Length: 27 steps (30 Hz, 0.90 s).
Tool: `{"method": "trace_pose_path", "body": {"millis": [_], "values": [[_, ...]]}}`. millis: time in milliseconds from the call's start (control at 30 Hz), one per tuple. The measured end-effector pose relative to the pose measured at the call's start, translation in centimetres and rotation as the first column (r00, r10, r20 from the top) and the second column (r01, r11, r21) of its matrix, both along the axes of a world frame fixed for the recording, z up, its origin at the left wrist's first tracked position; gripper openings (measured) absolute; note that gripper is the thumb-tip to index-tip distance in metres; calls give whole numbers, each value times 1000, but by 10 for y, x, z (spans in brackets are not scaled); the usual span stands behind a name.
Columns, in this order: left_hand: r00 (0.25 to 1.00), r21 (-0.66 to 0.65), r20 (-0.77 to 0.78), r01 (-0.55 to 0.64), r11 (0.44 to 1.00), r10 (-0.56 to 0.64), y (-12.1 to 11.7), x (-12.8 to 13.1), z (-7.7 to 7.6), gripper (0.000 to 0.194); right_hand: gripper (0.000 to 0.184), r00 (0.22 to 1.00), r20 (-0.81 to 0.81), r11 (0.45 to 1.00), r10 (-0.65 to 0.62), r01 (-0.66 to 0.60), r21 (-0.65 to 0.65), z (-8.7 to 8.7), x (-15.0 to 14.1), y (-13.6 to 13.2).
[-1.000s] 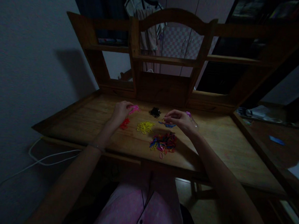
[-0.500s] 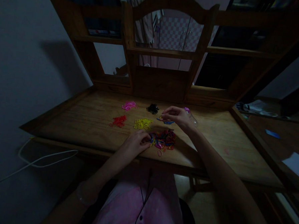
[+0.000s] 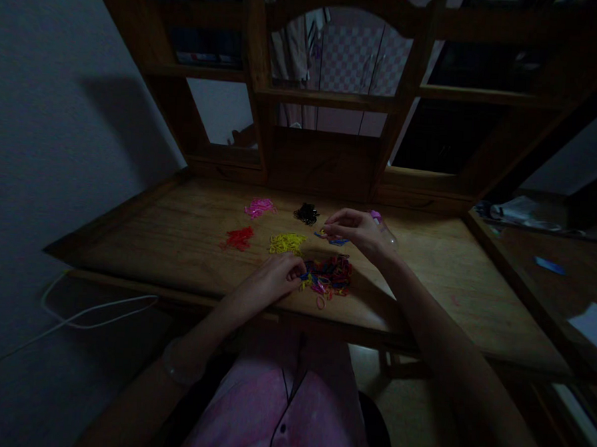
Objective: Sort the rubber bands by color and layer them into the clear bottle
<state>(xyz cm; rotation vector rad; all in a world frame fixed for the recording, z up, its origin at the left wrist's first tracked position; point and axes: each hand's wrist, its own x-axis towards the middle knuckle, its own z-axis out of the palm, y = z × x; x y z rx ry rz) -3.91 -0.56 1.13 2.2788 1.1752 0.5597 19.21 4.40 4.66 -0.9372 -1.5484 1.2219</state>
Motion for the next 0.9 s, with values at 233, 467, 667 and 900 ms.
{"method": "trace_pose_path", "body": {"millis": [233,467,667,900], "values": [[998,98,-43,53,994,-49,-14,0,5,8,29,1000,11,1000,-18,18,2,-1,2,2],[998,1,-27,58,998,-58,-2,-6,11,5,31,998,-63,1000,-29,29,3,1,6,4],[981,-164,128,163,973,-143,10,-5,38,14,33,995,-76,998,-59,58,-20,3,8,4],[921,-268,347,277,923,-175,20,4,46,21,31,983,-160,996,-92,92,-8,0,11,11]]}}
